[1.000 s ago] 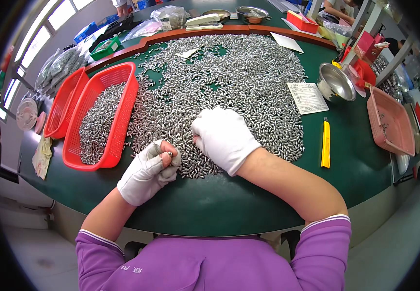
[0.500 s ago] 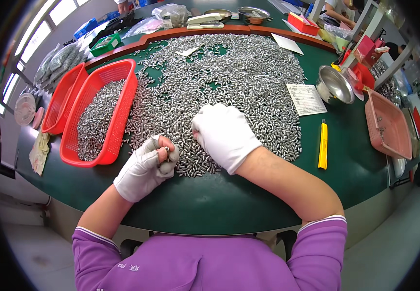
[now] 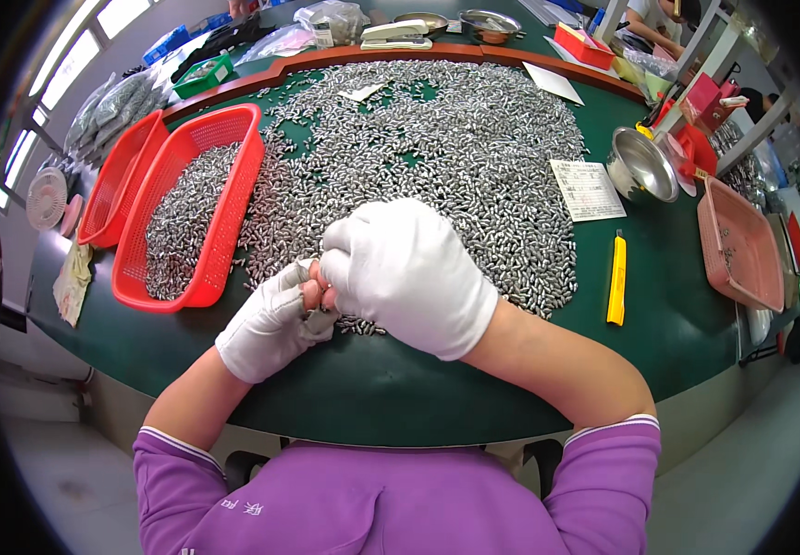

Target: Sorting and inspecting small metal hardware components at a workbench.

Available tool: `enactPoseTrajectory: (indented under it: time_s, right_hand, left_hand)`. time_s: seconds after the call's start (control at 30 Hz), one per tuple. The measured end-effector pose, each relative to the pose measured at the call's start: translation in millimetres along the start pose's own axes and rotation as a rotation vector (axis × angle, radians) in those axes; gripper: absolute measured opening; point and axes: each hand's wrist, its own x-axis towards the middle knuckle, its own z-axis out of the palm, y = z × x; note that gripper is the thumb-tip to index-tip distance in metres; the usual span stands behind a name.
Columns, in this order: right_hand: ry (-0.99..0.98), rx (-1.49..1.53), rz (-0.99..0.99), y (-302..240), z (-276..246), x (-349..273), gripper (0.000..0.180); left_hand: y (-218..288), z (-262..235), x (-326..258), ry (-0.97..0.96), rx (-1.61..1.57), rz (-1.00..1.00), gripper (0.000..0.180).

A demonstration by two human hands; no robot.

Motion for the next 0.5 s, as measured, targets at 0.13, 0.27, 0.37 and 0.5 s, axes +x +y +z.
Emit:
enactPoseTrajectory:
  time_s: [0.13, 0.27, 0.37, 0.5]
  right_hand:
    - [-0.025, 0.183, 0.099, -0.3, -1.0, -1.1, 0.02]
    - [-0.012, 0.277, 0.167, 0.8, 2.6, -2.7, 0.017]
    - [0.042, 0.302, 0.202, 0.2, 4.6, -2.9, 0.015]
    - [0.06, 0.328, 0.187, 0.0, 4.2, -1.8, 0.014]
  left_hand:
    - [3.4, -1.2, -0.6, -0.081, -0.019, -0.047, 0.027]
    - [3.6, -0.8, 0.1, -0.012, -0.042, -0.066, 0.025]
    - [5.3, 0.2, 1.7, -0.058, -0.102, -0.056, 0.025]
    - [3.3, 0.3, 0.4, -0.039, -0.048, -0.012, 0.023]
